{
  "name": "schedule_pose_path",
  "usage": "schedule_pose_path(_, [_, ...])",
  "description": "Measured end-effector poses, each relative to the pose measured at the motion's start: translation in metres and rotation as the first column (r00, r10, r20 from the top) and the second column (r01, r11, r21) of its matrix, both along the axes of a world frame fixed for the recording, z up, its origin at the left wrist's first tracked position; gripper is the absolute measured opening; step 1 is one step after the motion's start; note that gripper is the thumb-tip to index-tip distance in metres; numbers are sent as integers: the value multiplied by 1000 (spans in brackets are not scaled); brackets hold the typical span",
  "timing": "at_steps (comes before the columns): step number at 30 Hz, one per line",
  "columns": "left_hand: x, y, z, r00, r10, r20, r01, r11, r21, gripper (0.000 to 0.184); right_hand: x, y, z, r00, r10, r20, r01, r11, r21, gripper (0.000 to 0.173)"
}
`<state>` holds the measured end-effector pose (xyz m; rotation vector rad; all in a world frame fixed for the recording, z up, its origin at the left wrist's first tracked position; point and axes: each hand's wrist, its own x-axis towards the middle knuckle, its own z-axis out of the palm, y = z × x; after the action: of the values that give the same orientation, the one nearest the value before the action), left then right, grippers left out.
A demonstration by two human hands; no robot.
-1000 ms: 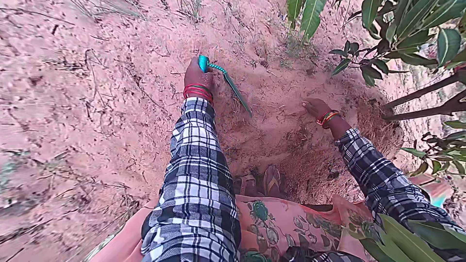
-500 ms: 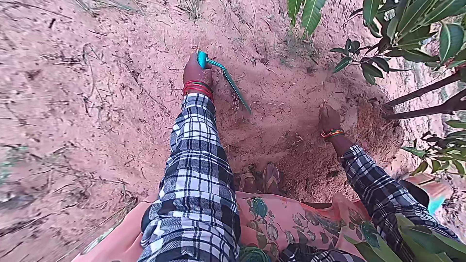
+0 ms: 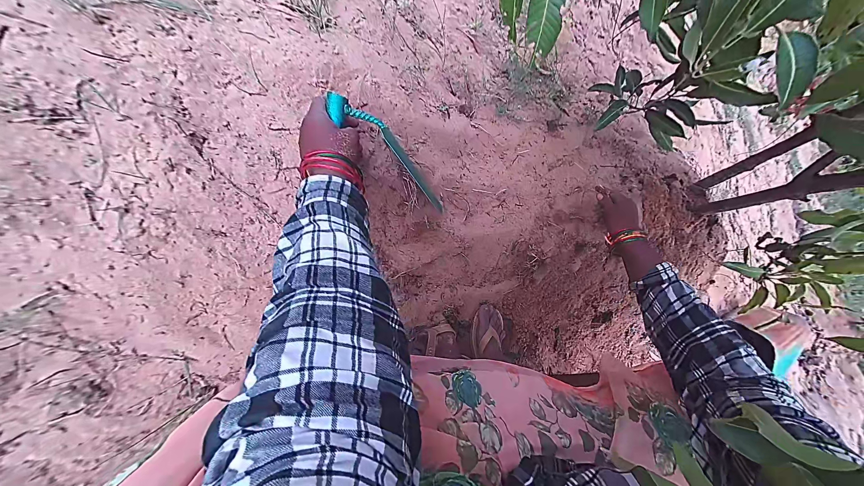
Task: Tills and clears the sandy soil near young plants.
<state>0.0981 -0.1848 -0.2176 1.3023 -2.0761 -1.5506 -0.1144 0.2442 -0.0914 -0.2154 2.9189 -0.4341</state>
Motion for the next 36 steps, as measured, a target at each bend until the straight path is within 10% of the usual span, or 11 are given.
schedule_pose_path(12, [-1, -1, 2, 997, -22, 73, 26, 998, -53, 47, -21, -32, -19, 992, 61, -107, -86, 963, -254, 47])
schedule_pose_path(18, [0, -4, 7, 1000, -9, -16, 10, 999, 33, 47, -107, -100, -46, 956, 264, -129, -231, 947, 225, 37])
schedule_pose_path(26, [-12, -19, 14, 998, -34, -52, 41, 989, 140, 48, -209, -122, -76, 934, 357, -11, -340, 898, 278, 54])
schedule_pose_path(36, [-2, -18, 2, 992, -1, -127, 17, 992, 123, 49, -153, -75, -46, 822, 553, 136, -557, 731, 393, 40])
